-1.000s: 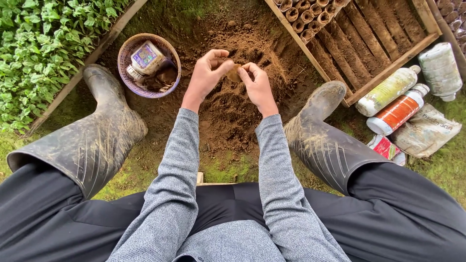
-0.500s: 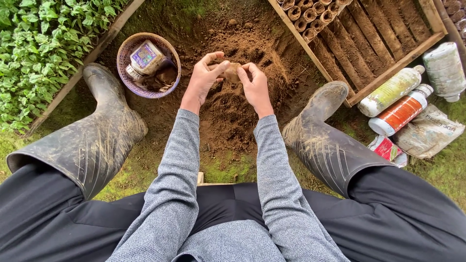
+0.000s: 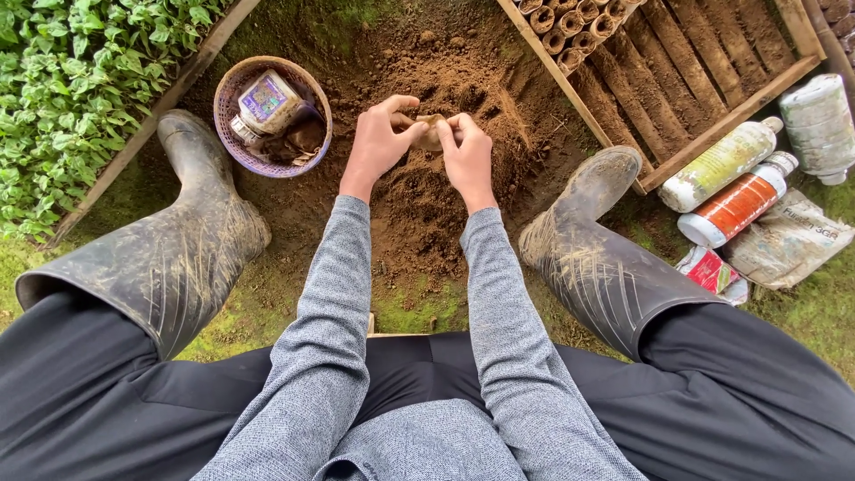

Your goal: The person fills small biodegradable pots with soil by hand, scooping soil from a pile and pressing it into each pot. The filled pots are then placed into a wooden tray alongside other filled pots.

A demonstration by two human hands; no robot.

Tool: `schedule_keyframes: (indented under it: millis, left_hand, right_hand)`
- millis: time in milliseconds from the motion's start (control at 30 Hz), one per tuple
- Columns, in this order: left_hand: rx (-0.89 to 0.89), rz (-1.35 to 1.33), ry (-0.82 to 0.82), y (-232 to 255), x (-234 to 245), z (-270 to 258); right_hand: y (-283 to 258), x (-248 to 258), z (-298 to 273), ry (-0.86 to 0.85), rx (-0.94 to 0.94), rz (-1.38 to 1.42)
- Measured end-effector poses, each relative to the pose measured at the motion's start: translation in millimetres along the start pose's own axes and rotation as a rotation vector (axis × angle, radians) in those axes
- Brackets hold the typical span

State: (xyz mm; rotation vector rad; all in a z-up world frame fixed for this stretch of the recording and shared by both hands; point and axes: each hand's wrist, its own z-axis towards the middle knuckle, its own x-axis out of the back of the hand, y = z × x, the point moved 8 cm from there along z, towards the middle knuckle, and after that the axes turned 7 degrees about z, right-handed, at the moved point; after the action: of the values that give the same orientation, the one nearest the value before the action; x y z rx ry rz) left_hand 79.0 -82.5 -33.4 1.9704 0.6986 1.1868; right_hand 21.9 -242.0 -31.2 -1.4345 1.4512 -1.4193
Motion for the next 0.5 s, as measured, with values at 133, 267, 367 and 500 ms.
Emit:
schedule_keyframes:
  millis: [133,267,367,500]
  left_hand:
    - [0.016,-0.136,-0.015,12.4,4.6,-4.8]
    - [0.088,-0.453,0.017,-1.1,-3.4,-7.1]
    - [0.144,-0.667,-0.014,-6.7,-14.3,-10.6]
    - [0.156,-0.874,-0.027,-9.6,-23.5,-9.4]
  right_hand:
    - [-6.7,-2.5,-2.1,-0.019,-0.028,0.045]
    - [-6.7,-2.6,-2.1,-0.062,-0.016,0.071]
    - [-21.0,-7.8,-6.7,-0.088,-0.008,0.119]
    - [-17.3,-16.9,-4.5,-0.142,0.028,0.122]
